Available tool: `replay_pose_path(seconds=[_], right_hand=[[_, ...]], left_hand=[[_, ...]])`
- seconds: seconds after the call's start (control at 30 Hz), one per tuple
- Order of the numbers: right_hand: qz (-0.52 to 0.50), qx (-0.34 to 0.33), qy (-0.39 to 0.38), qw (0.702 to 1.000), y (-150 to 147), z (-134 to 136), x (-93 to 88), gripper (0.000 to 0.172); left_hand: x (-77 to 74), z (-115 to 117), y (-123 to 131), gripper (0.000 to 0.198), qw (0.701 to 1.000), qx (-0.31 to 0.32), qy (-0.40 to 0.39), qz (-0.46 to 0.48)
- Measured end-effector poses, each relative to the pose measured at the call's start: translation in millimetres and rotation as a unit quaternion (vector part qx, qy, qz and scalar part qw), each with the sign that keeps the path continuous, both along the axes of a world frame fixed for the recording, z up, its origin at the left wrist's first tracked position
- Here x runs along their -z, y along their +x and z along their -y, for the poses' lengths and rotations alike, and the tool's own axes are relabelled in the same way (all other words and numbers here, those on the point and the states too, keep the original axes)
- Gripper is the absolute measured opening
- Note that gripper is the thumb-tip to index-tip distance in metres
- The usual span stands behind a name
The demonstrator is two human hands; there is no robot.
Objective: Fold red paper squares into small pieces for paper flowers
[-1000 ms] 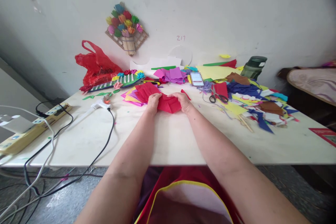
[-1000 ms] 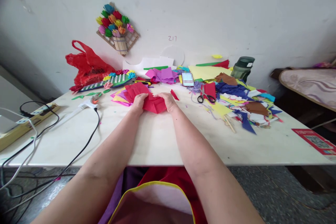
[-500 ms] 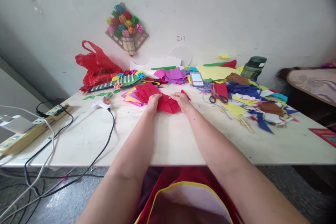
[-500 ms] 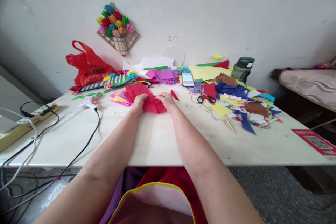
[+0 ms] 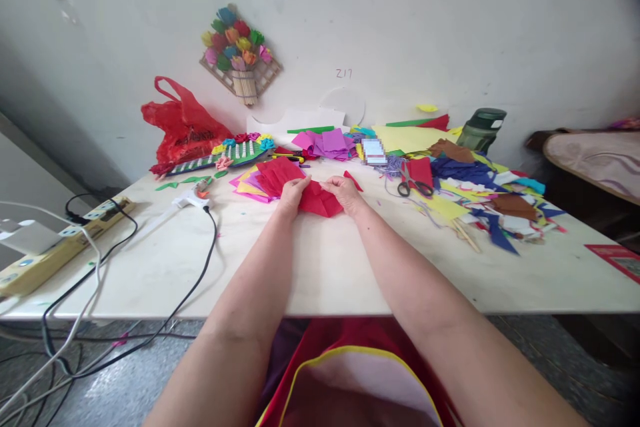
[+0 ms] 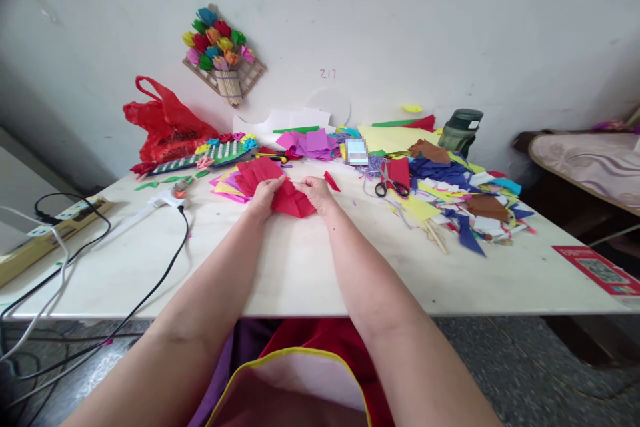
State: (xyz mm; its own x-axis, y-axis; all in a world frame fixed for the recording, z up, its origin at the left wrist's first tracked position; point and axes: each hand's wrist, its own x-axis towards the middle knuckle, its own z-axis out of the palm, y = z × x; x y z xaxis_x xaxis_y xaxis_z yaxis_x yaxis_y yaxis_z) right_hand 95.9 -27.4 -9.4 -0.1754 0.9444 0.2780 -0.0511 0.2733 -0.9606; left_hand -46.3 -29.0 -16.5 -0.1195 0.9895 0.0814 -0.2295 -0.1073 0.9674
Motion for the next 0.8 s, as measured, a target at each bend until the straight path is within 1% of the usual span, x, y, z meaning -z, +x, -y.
replay_pose_path(seconds=[0.1, 0.2, 0.27, 0.37, 0.57, 0.67, 0.8], right_hand=[[-0.007, 0.007, -0.009, 1.0, 1.4, -3.1, 1.6, 0.026], [-0.024, 0.04, -0.016, 0.999, 3.9, -6.0, 2.0, 0.031], [-0.019, 0.046, -0.028, 0.998, 5.9, -6.8, 1.6, 0.034], [0.002, 0.029, -0.058, 0.998, 8.6, -5.8, 0.9, 0.036], [0.016, 0.007, -0.083, 0.996, 7.6, -5.1, 1.9, 0.03], [0.017, 0.003, -0.082, 0.996, 5.6, -7.0, 3.6, 0.026], [0.02, 0.004, -0.054, 0.998, 3.9, -8.0, 5.1, 0.024]], left_hand=[[1.7, 2.4, -1.2, 0.032, 0.999, 0.026, 0.019, -0.02], [2.7, 2.3, -2.5, 0.033, 0.999, 0.026, 0.021, -0.036], [2.3, 1.9, -2.9, 0.033, 0.998, 0.03, 0.024, -0.047], [1.1, 2.0, -3.2, 0.032, 0.997, 0.041, 0.037, -0.06], [-1.5, 4.7, -1.6, 0.031, 0.996, 0.051, 0.041, -0.058], [-2.4, 6.4, -0.3, 0.034, 0.994, 0.056, 0.042, -0.08], [-2.6, 7.1, 0.7, 0.038, 0.988, 0.048, 0.067, -0.128]])
